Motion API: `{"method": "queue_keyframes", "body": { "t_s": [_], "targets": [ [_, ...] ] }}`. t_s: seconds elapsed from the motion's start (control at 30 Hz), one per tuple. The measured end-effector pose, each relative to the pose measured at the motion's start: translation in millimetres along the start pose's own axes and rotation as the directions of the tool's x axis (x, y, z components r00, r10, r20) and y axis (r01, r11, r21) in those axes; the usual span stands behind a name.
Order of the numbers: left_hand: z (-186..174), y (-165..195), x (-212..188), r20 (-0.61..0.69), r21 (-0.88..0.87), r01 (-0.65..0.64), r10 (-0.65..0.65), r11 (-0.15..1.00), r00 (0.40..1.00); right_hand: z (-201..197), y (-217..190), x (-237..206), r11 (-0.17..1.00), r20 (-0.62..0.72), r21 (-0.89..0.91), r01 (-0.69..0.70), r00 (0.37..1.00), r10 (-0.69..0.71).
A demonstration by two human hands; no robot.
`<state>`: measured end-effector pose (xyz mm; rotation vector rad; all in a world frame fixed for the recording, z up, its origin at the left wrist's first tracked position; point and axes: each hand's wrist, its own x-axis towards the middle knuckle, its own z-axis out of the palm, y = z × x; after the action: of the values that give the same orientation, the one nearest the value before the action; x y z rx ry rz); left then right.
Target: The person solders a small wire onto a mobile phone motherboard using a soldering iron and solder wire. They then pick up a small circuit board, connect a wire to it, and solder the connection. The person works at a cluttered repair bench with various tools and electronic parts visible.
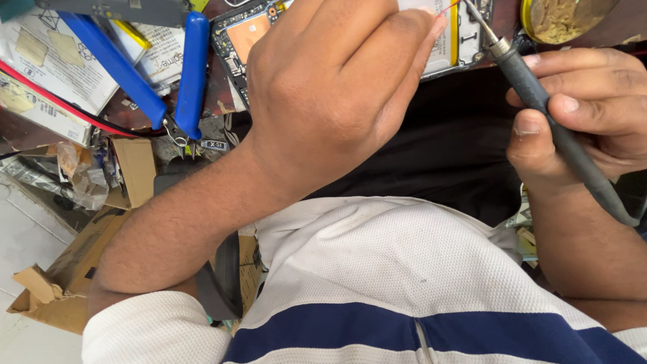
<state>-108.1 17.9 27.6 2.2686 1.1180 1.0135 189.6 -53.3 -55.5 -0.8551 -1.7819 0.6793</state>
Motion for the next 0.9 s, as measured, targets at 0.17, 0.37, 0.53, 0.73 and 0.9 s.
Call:
{"method": "queue_keyframes", "body": {
  "t_s": [0.17,0.37,0.53,0.73,0.9],
  "targets": [
    [0,-1,-2,0.005,0.013,-0.001,0.0,1.0,1.0,1,-5,-5,0.997,-0.024,-0.02,-0.07,0.997,0.069],
    [3,-3,-4,-0.008,0.016,-0.004,0.004,1.0,1.0,6,-3,-15,0.996,-0.117,-0.02,-0.085,0.99,0.082],
    [6,-5,-4,-0.019,0.029,-0.013,0.014,1.0,1.0,8,0,-21,0.995,-0.131,-0.039,-0.089,0.988,0.083],
    [6,-6,-7,0.014,0.055,0.005,-0.005,0.998,1.0,7,2,-22,0.997,-0.131,-0.022,-0.068,0.989,0.065],
    [8,-7,-9,0.007,0.055,0.0,0.0,0.998,1.0,4,1,-21,0.996,-0.093,-0.035,-0.08,0.993,0.077]
  ]
}}
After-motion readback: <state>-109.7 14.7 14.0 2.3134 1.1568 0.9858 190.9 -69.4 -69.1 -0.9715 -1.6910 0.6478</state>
